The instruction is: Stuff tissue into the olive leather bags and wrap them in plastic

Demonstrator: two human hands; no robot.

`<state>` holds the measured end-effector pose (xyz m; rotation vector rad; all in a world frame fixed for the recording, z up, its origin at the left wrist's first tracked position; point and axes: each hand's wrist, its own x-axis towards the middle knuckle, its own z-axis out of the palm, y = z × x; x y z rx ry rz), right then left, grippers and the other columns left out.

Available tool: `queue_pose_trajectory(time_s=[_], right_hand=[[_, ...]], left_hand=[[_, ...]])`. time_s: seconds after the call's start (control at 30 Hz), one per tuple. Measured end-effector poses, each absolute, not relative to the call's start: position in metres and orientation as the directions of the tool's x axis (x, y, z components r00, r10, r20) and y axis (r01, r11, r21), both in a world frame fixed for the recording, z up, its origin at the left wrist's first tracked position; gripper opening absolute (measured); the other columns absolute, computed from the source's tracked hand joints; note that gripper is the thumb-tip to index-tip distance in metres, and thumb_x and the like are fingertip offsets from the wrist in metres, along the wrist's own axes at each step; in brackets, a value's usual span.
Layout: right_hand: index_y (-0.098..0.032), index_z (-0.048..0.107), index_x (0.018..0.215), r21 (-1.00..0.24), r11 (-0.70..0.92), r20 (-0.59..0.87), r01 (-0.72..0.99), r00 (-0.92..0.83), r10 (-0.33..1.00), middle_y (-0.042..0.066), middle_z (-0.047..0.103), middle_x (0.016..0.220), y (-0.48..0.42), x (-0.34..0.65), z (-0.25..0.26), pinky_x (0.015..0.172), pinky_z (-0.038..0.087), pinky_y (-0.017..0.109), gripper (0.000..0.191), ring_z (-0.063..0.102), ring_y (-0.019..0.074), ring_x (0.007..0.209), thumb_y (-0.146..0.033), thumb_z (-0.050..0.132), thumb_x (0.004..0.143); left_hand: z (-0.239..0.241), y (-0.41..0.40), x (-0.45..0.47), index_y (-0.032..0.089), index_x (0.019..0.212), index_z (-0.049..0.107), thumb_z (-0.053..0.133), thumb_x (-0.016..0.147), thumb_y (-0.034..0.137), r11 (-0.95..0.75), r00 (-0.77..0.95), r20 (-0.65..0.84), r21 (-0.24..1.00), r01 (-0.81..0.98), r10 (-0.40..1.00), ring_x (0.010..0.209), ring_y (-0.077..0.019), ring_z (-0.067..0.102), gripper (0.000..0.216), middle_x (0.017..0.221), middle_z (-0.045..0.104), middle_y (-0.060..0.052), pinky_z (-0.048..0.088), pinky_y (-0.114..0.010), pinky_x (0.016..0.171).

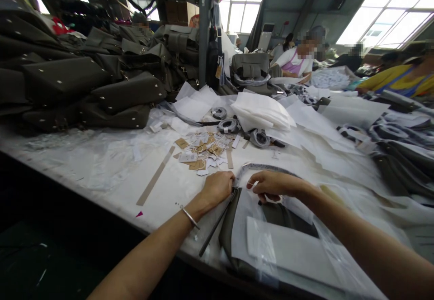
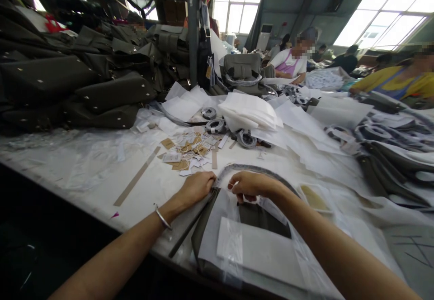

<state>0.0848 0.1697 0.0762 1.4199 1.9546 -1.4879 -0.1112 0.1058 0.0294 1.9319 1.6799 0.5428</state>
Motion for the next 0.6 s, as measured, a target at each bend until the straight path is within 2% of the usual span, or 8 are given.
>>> queue_pose_trajectory(time_s=[0.07,0.13,0.2,0.23,0.37,0.47,0.53,0.6], right_hand=[[-0.016,0.062,0.092,-0.603,-0.084,-0.724,0.794,-0.499,0.476,-0.002,0.062,0.054,0.174,0.08,0.064,0.036,0.032,0.019,0.022,0.046,0.0088,0.037,-0.018,0.056,0.071],[-0.015,0.06,0.078,-0.691,-0.162,-0.696,0.705,-0.586,0.415,-0.002,0.061,0.056,0.178,0.078,0.054,0.038,0.034,0.017,0.01,0.049,0.0075,0.04,-0.024,0.06,0.072],[-0.015,0.057,0.071,-0.779,-0.289,-0.627,0.557,-0.69,0.361,-0.003,0.059,0.058,0.18,0.078,0.043,0.038,0.035,0.016,0.017,0.047,0.0055,0.04,-0.03,0.066,0.072],[-0.015,0.057,0.072,-0.8,-0.36,-0.592,0.479,-0.727,0.347,-0.003,0.058,0.058,0.181,0.079,0.039,0.038,0.035,0.016,0.021,0.045,0.0046,0.039,-0.032,0.069,0.071],[-0.015,0.057,0.08,-0.796,-0.527,-0.519,0.298,-0.784,0.341,-0.007,0.053,0.053,0.182,0.082,0.027,0.037,0.032,0.015,0.026,0.035,0.003,0.036,-0.032,0.074,0.071],[-0.016,0.057,0.083,-0.791,-0.535,-0.528,0.297,-0.772,0.352,-0.007,0.053,0.053,0.182,0.082,0.028,0.037,0.033,0.016,0.026,0.035,0.0035,0.036,-0.031,0.074,0.072],[-0.016,0.057,0.081,-0.792,-0.516,-0.542,0.326,-0.765,0.348,-0.006,0.054,0.055,0.182,0.081,0.03,0.038,0.034,0.016,0.024,0.037,0.004,0.037,-0.031,0.074,0.072],[-0.015,0.057,0.078,-0.791,-0.502,-0.552,0.35,-0.763,0.337,-0.006,0.054,0.055,0.181,0.079,0.033,0.038,0.034,0.016,0.023,0.039,0.0043,0.038,-0.03,0.073,0.072]], left_hand=[[0.021,0.11,-0.106,0.021,0.09,0.073,0.046,0.084,0.012,-0.109,0.188,-0.04,0.689,0.716,0.981,0.082,-0.0201,0.068,0.028,0.087,0.074,-0.006,0.051,-0.03,0.075],[0.014,0.114,-0.107,0.021,0.092,0.071,0.046,0.083,0.012,-0.114,0.232,-0.05,0.76,0.64,0.971,0.069,-0.0155,0.067,0.028,0.076,0.071,-0.002,0.051,-0.025,0.067],[0.009,0.118,-0.109,0.019,0.097,0.069,0.045,0.084,0.012,-0.103,0.241,-0.049,0.809,0.579,0.969,0.057,-0.0124,0.063,0.028,0.07,0.068,0.001,0.05,-0.022,0.058],[0.007,0.119,-0.109,0.019,0.1,0.068,0.046,0.084,0.012,-0.096,0.227,-0.04,0.824,0.559,0.973,0.057,-0.0118,0.062,0.028,0.074,0.068,0.001,0.05,-0.022,0.058],[0.004,0.122,-0.112,0.019,0.113,0.065,0.059,0.08,0.012,-0.16,0.13,0.106,0.827,0.539,0.986,0.083,-0.015,0.064,0.035,0.1,0.066,-0.005,0.051,-0.026,0.077],[0.006,0.123,-0.113,0.019,0.1,0.072,0.06,0.08,0.012,-0.227,0.153,0.171,0.806,0.547,0.973,0.087,-0.017,0.063,0.024,0.092,0.068,-0.004,0.048,-0.028,0.084],[0.008,0.124,-0.114,0.019,0.089,0.074,0.06,0.08,0.012,-0.235,0.172,0.167,0.801,0.551,0.971,0.084,-0.0173,0.062,0.018,0.086,0.068,-0.003,0.047,-0.027,0.083],[0.008,0.124,-0.115,0.019,0.088,0.074,0.06,0.079,0.012,-0.239,0.174,0.169,0.794,0.56,0.97,0.084,-0.0176,0.062,0.017,0.086,0.068,-0.004,0.047,-0.027,0.082]])
